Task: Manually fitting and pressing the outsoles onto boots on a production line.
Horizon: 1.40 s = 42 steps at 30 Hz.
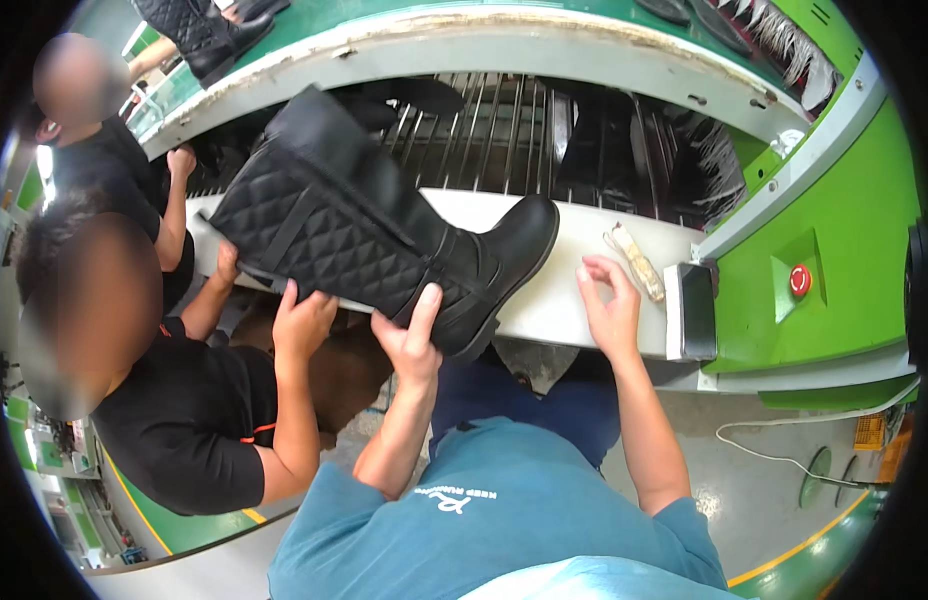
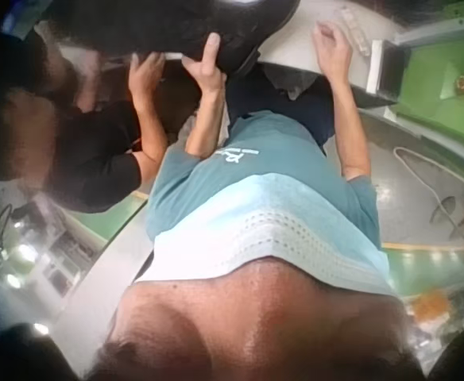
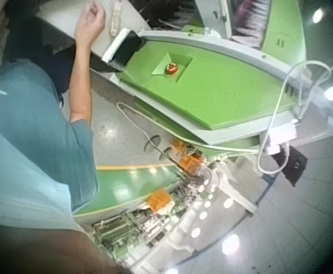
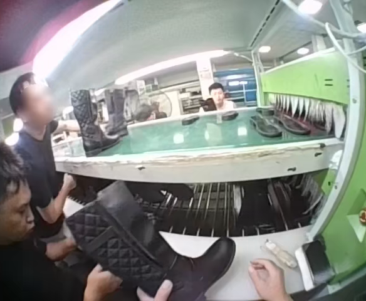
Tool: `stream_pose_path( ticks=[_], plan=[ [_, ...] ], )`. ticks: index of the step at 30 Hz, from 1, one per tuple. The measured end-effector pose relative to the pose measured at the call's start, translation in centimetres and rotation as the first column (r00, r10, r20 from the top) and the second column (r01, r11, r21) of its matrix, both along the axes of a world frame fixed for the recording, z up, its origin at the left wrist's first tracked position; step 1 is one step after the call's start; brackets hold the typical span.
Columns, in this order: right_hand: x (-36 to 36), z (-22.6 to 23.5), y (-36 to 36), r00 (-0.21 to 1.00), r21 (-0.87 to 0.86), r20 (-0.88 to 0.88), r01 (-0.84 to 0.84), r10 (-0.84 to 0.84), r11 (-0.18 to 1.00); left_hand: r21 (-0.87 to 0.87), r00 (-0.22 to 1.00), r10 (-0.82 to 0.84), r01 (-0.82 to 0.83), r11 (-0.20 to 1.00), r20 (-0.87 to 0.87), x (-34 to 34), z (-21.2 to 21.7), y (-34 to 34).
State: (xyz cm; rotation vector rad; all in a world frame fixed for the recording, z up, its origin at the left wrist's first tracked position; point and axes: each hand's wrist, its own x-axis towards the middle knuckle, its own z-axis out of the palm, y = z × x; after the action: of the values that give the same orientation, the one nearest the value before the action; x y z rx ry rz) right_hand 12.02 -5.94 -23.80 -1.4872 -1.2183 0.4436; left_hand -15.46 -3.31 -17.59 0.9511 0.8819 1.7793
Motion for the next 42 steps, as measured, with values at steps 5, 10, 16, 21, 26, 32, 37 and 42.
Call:
stream_pose_path(
  ticks=[5,10,16,21,26,32,37,42],
  plan=[
    [-0.5,1.1,-0.2,0.994,0.06,0.11,-0.014,0.008,0.998,0.263,0.985,0.153,-0.168,0.95,0.077,-1.4,5.9,3.3],
    [-0.6,0.9,-0.1,0.993,0.087,0.117,-0.021,0.011,0.996,0.544,0.969,0.175,-0.242,0.803,0.173,0.0,18.7,13.8],
    [-0.1,1.2,-0.3,0.99,0.09,0.144,-0.013,0.0,0.996,0.732,0.793,0.508,-0.12,0.671,-0.336,-0.5,30.4,33.3],
    [-0.5,1.4,0.2,0.991,0.124,0.131,-0.013,-0.003,0.992,0.616,0.293,0.669,-0.26,0.743,-0.683,-4.2,29.8,46.3],
    [-0.3,1.3,0.3,0.991,0.124,0.134,-0.011,-0.005,0.992,0.62,-0.045,0.658,-0.39,0.681,-0.751,-2.7,29.8,46.3],
    [-0.6,0.9,0.5,0.992,0.118,0.115,-0.058,0.044,0.991,0.979,0.077,0.989,-0.151,0.135,-0.125,6.8,32.6,38.0],
    [0.1,-0.2,0.5,0.988,0.163,0.157,-0.029,0.003,0.986,0.624,0.331,0.551,0.586,0.516,-0.766,27.1,28.1,29.7],
    [-0.4,-0.4,0.5,0.994,0.165,0.106,-0.012,-0.006,0.986,0.456,0.105,0.554,0.703,0.546,-0.826,39.1,25.7,31.5]
  ],
)
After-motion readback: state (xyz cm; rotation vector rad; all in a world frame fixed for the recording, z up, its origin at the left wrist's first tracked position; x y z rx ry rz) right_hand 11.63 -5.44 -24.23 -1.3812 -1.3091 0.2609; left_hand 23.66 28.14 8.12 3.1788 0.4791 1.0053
